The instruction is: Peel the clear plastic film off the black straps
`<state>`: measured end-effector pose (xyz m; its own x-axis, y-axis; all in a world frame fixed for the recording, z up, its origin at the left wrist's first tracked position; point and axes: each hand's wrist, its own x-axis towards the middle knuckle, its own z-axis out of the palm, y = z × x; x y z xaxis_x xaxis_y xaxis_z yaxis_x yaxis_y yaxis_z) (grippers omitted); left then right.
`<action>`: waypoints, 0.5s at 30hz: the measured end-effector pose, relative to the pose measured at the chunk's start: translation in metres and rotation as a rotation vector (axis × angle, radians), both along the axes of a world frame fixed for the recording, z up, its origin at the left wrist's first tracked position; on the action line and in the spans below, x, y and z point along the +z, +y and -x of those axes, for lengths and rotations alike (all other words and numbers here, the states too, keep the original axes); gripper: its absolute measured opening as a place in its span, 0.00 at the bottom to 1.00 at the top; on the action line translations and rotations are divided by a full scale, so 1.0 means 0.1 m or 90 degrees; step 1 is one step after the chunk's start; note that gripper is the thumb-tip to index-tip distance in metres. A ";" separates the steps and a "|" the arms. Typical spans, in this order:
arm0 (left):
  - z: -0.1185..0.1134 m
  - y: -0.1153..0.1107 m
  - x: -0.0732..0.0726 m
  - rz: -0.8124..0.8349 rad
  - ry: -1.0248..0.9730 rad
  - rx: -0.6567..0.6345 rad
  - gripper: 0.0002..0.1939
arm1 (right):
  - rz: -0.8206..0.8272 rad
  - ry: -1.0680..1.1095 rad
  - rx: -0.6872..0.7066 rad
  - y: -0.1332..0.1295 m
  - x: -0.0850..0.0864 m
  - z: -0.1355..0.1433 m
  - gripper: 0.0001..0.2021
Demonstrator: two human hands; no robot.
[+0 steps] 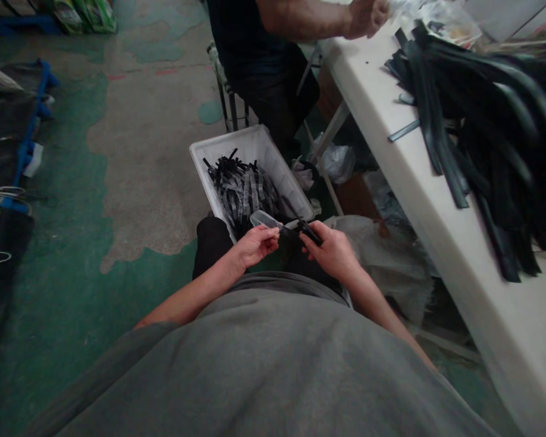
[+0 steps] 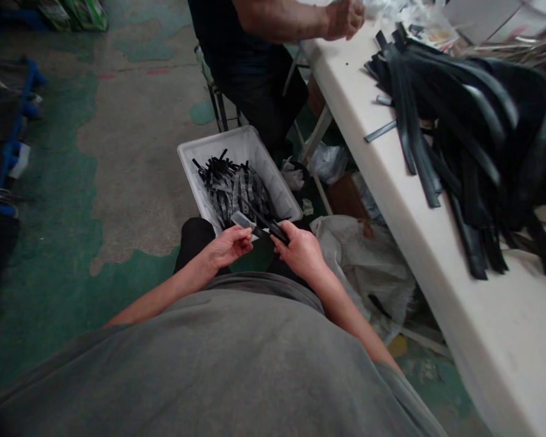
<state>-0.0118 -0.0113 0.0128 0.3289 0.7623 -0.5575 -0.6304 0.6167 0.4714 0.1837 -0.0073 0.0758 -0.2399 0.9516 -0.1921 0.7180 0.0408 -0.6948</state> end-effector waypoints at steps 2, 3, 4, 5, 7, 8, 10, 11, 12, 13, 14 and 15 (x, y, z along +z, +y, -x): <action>-0.07 -0.03 0.02 -0.005 -0.002 -0.021 0.12 | -0.012 0.014 0.007 0.03 -0.04 0.07 0.06; -0.09 -0.04 0.03 -0.007 -0.003 -0.021 0.12 | -0.007 0.029 0.011 0.04 -0.04 0.09 0.06; -0.09 -0.04 0.03 -0.009 -0.004 -0.013 0.12 | 0.002 0.045 0.014 0.05 -0.03 0.10 0.06; -0.07 -0.03 0.03 -0.008 -0.003 0.001 0.12 | 0.015 0.058 0.016 0.05 0.00 0.09 0.07; -0.02 -0.01 0.03 0.002 0.008 0.022 0.11 | 0.030 0.065 0.019 0.04 0.06 0.04 0.07; 0.01 0.01 0.02 0.008 0.016 0.024 0.10 | 0.031 0.062 0.020 0.02 0.08 0.01 0.07; 0.04 0.02 0.03 0.013 0.025 0.013 0.09 | 0.026 0.074 0.019 0.01 0.09 -0.02 0.06; 0.04 0.02 0.04 0.013 0.021 0.006 0.09 | 0.027 0.099 0.012 0.01 0.07 -0.03 0.07; 0.04 0.02 0.05 0.015 0.011 0.001 0.09 | 0.032 0.140 -0.004 0.02 0.04 -0.04 0.08; 0.03 0.02 0.07 0.019 -0.002 -0.002 0.09 | 0.036 0.189 -0.033 0.04 0.01 -0.05 0.09; 0.03 0.01 0.08 0.027 -0.016 -0.003 0.09 | 0.037 0.234 -0.069 0.06 -0.03 -0.07 0.11; 0.03 0.00 0.10 0.036 -0.032 -0.004 0.09 | 0.031 0.268 -0.106 0.08 -0.07 -0.09 0.12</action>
<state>-0.0153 -0.0110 0.0232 0.3621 0.7274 -0.5828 -0.6478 0.6460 0.4038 0.1926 0.0011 0.0693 -0.1518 0.9760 -0.1562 0.3667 -0.0911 -0.9259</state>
